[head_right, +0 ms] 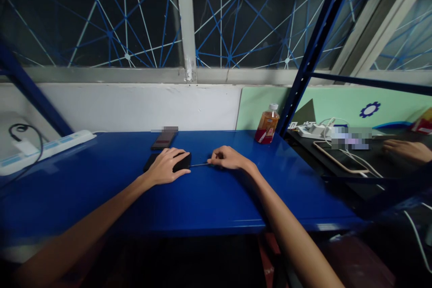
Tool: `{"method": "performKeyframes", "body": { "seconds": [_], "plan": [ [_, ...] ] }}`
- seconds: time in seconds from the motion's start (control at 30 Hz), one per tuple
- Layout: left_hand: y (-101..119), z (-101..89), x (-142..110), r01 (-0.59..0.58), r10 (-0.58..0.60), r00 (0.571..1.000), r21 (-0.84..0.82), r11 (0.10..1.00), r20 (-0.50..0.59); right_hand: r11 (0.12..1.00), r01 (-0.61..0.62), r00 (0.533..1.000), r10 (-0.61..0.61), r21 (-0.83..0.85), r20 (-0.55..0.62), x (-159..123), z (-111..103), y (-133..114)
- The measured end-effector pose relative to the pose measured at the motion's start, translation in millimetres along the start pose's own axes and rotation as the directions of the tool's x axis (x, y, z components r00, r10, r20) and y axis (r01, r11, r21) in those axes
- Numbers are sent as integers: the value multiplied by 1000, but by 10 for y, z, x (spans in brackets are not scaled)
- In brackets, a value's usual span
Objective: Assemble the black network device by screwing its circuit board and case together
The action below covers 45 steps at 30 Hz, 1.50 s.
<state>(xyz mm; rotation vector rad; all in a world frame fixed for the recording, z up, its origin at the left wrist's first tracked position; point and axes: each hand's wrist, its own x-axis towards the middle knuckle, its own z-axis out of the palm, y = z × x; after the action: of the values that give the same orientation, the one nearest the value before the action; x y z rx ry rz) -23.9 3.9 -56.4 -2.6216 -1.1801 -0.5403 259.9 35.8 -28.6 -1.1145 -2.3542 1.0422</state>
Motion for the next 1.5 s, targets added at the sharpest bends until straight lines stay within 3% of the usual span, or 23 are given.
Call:
{"method": "performKeyframes", "body": {
  "seconds": [0.2,0.3,0.43,0.77,1.07,1.2,1.37,1.5],
  "plan": [
    [-3,10,-6,-9,9,1000,-5,1000,4,998,-14,999,16,-60,33,-29,-40,-16],
    [-2,10,-5,-9,8,1000,-5,1000,-4,1000,-20,998,20,-8,63,-41,-23,-31],
    [-5,10,-6,-2,2,1000,-8,1000,2,989,-119,980,102,93,172,-44,3,-32],
    [-4,6,1,-7,7,1000,-10,1000,2,999,-39,999,39,-25,35,-14,-2,-6],
    [-6,11,2,-4,4,1000,-40,999,-3,995,-57,995,64,-87,74,-20,-26,-22],
    [-8,13,-2,-8,8,1000,-38,999,-12,998,-48,994,52,-48,92,-37,-25,-38],
    [-3,7,-1,-3,3,1000,-17,1000,7,991,-126,981,116,54,157,-41,20,-37],
    [0,3,1,4,-4,1000,-26,1000,7,995,-100,988,96,24,120,-38,40,-57]
  ]
}}
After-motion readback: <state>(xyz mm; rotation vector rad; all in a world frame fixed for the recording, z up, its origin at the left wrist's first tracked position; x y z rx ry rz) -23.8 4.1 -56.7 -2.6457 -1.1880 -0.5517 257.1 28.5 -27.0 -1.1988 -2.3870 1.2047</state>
